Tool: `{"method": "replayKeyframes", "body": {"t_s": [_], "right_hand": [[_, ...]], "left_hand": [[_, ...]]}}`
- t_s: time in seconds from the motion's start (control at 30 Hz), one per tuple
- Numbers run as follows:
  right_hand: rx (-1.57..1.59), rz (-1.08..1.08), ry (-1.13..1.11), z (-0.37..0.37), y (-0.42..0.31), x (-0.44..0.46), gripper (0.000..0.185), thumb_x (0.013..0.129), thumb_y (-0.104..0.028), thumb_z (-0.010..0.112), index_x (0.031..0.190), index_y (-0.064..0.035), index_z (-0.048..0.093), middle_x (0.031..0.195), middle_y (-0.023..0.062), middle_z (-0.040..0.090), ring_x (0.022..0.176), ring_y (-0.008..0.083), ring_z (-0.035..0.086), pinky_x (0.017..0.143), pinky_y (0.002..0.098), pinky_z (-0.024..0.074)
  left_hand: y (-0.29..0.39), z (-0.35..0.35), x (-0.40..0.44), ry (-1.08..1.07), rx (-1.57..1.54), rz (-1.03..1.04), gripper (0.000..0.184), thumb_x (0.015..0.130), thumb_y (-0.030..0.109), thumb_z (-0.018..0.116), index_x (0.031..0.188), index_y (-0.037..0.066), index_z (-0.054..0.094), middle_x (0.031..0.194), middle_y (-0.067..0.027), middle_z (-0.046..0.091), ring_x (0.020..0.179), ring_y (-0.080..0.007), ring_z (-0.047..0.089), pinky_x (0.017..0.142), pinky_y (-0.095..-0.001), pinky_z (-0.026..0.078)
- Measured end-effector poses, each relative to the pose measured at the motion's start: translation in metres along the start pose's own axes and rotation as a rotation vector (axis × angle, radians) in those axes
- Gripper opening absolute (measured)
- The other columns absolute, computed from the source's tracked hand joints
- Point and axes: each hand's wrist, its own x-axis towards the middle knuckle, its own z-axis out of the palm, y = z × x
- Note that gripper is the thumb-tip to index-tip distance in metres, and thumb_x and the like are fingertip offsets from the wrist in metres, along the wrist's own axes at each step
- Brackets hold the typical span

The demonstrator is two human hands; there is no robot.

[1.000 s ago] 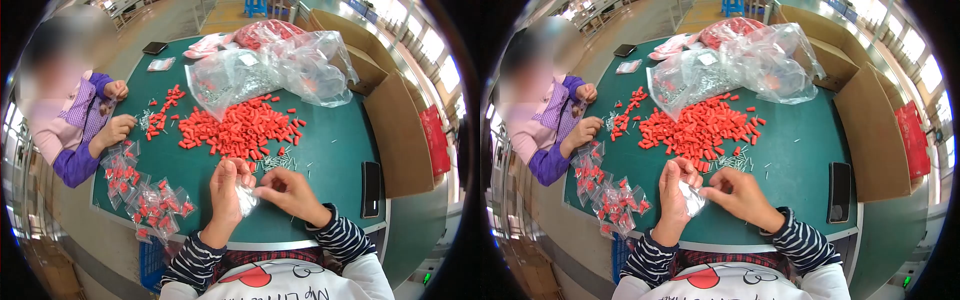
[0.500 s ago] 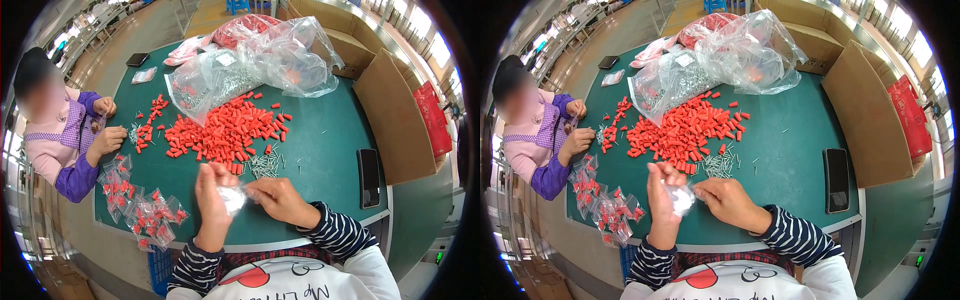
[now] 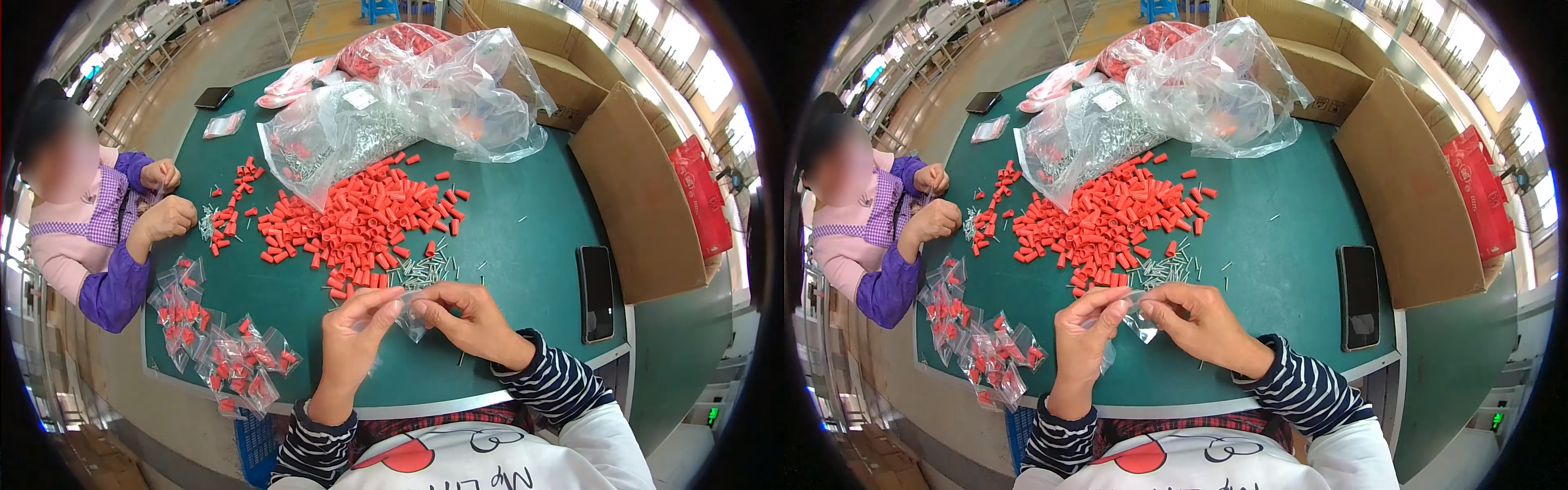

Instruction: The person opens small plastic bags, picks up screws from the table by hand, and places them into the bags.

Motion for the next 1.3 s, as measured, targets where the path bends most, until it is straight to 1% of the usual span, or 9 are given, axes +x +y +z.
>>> {"method": "replayKeyframes", "body": {"t_s": [0.07, 0.27, 0.37, 0.67, 0.77, 0.87, 0.97, 1.17, 1.3], "right_hand": [[-0.044, 0.024, -0.044, -0.003, -0.003, 0.000, 0.018, 0.095, -0.014, 0.065, 0.101, 0.0017, 0.069, 0.078, 0.0043, 0.065, 0.069, 0.0085, 0.058, 0.060, 0.0254, 0.0467], [-0.226, -0.309, 0.233, 0.001, -0.015, 0.004, 0.014, 0.088, -0.008, 0.069, 0.100, -0.0005, 0.069, 0.085, 0.0074, 0.064, 0.078, 0.0167, 0.061, 0.067, 0.0293, 0.0478], [-0.215, -0.330, 0.106, -0.005, -0.012, 0.000, 0.013, 0.087, -0.007, 0.070, 0.099, -0.0005, 0.068, 0.082, 0.0076, 0.063, 0.076, 0.0178, 0.061, 0.069, 0.0303, 0.0480], [-0.196, -0.277, 0.046, -0.004, -0.015, -0.001, 0.010, 0.086, -0.007, 0.071, 0.092, 0.0001, 0.068, 0.078, 0.0078, 0.062, 0.069, 0.0169, 0.061, 0.066, 0.0285, 0.0498], [-0.196, -0.305, 0.066, -0.004, -0.011, 0.000, 0.008, 0.085, -0.007, 0.070, 0.089, -0.0008, 0.067, 0.077, 0.0075, 0.062, 0.067, 0.0180, 0.061, 0.066, 0.0305, 0.0489], [-0.325, -0.327, 0.085, -0.009, -0.012, 0.001, 0.008, 0.080, -0.002, 0.071, 0.087, -0.0022, 0.068, 0.082, 0.0071, 0.067, 0.074, 0.0201, 0.063, 0.068, 0.0311, 0.0491], [-0.453, -0.479, 0.118, -0.008, -0.003, 0.003, 0.009, 0.078, -0.008, 0.070, 0.086, -0.0056, 0.066, 0.078, 0.0066, 0.061, 0.072, 0.0232, 0.060, 0.067, 0.0353, 0.0423], [-0.558, -0.545, 0.125, -0.003, -0.005, -0.001, 0.011, 0.074, -0.006, 0.070, 0.083, -0.0062, 0.063, 0.079, 0.0062, 0.059, 0.074, 0.0247, 0.058, 0.067, 0.0358, 0.0417], [-0.542, -0.517, 0.124, -0.004, -0.007, -0.002, 0.012, 0.075, -0.007, 0.069, 0.085, -0.0062, 0.062, 0.079, 0.0066, 0.059, 0.074, 0.0252, 0.058, 0.069, 0.0367, 0.0428]], "left_hand": [[-0.001, -0.001, -0.001, -0.018, 0.023, 0.040, 0.017, 0.087, 0.008, 0.074, 0.101, -0.002, 0.072, 0.088, -0.0027, 0.066, 0.069, -0.0050, 0.053, 0.058, -0.0194, 0.039], [-0.004, -0.001, -0.002, 0.057, 0.152, 0.237, 0.011, 0.080, -0.004, 0.077, 0.088, -0.002, 0.071, 0.087, -0.0051, 0.064, 0.073, -0.0086, 0.057, 0.064, -0.0203, 0.046], [-0.008, -0.002, -0.003, 0.033, 0.231, 0.303, 0.013, 0.078, -0.007, 0.078, 0.086, -0.002, 0.069, 0.087, -0.0056, 0.064, 0.074, -0.0093, 0.058, 0.063, -0.0200, 0.047], [-0.018, -0.002, -0.003, -0.033, 0.516, 0.489, 0.018, 0.076, -0.006, 0.080, 0.085, 0.000, 0.067, 0.086, -0.0038, 0.060, 0.064, -0.0045, 0.047, 0.055, -0.0196, 0.038], [-0.017, 0.000, -0.002, -0.065, 0.506, 0.397, 0.016, 0.078, -0.007, 0.078, 0.088, 0.000, 0.067, 0.087, -0.0036, 0.061, 0.063, -0.0049, 0.046, 0.055, -0.0193, 0.038], [-0.004, 0.008, -0.003, -0.058, 0.419, 0.227, 0.011, 0.080, -0.001, 0.076, 0.088, 0.002, 0.069, 0.082, -0.0028, 0.064, 0.059, -0.0059, 0.050, 0.051, -0.0222, 0.038], [-0.022, 0.003, 0.003, -0.078, 0.360, 0.357, 0.006, 0.082, -0.002, 0.072, 0.088, 0.000, 0.070, 0.083, -0.0037, 0.065, 0.059, -0.0053, 0.050, 0.051, -0.0213, 0.039], [-0.019, 0.002, 0.000, -0.018, 0.383, 0.197, 0.004, 0.084, 0.000, 0.071, 0.087, -0.002, 0.070, 0.082, -0.0028, 0.064, 0.060, -0.0038, 0.050, 0.051, -0.0205, 0.038], [-0.014, -0.002, 0.000, 0.039, 0.462, 0.180, 0.003, 0.087, -0.001, 0.069, 0.088, -0.004, 0.070, 0.083, -0.0024, 0.064, 0.068, -0.0040, 0.053, 0.059, -0.0192, 0.040]]}}
